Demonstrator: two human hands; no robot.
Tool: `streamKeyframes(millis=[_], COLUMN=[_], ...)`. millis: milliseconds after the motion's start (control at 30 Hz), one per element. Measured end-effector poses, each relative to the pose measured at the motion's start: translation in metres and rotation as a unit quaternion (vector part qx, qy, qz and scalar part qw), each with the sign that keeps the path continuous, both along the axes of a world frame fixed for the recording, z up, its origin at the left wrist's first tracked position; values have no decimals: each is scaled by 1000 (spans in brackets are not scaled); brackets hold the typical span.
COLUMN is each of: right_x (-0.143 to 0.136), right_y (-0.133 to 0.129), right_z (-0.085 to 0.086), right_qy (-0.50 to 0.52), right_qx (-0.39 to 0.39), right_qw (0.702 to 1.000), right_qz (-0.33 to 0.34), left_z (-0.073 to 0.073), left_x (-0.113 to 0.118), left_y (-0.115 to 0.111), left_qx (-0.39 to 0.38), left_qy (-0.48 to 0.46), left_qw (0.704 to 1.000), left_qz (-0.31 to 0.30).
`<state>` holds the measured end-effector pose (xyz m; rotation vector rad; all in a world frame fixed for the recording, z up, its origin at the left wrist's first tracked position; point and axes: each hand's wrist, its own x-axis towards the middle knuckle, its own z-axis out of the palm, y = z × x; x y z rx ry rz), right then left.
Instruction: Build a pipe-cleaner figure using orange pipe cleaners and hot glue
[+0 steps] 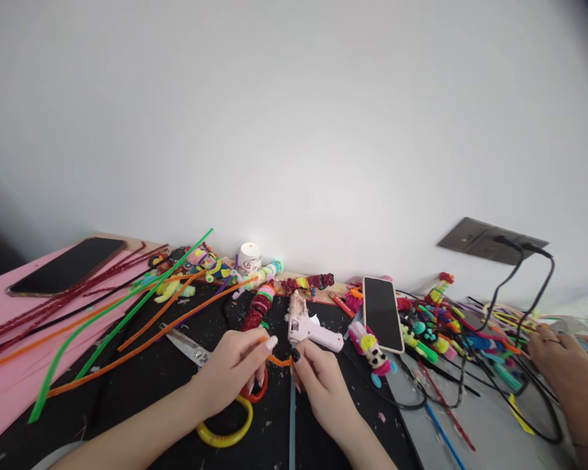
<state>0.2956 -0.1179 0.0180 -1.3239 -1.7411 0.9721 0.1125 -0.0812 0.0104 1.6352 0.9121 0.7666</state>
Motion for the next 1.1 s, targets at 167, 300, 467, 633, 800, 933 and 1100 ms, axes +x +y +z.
streamKeyframes(millis=[167, 300, 467, 633, 800, 933, 1100], right_x=[0, 2, 5, 9, 15, 15, 14], right_y=[-2, -1, 0, 1, 1, 2, 3], right_z=[-3, -10, -7, 5, 13, 12, 0], right_qy=[39, 42, 46, 29, 10, 41, 118], right_qx=[-8, -4, 1, -21, -35, -34, -44], right_qw=[999, 999, 999, 997, 994, 992, 991], right_qz=[2, -3, 5, 62, 103, 111, 53], left_z=[-2, -3, -4, -2, 1, -1, -3], left_x=[1, 1, 2, 0, -1, -1, -1], left_y=[-1, -3, -2, 3, 5, 5, 7], left_qx=[27, 35, 38, 8, -3, -27, -70], left_qy=[18, 29, 37, 32, 44, 28, -19], left_qw=[999, 999, 998, 999, 998, 998, 997], left_qz=[19, 27, 40, 17, -33, -44, 1])
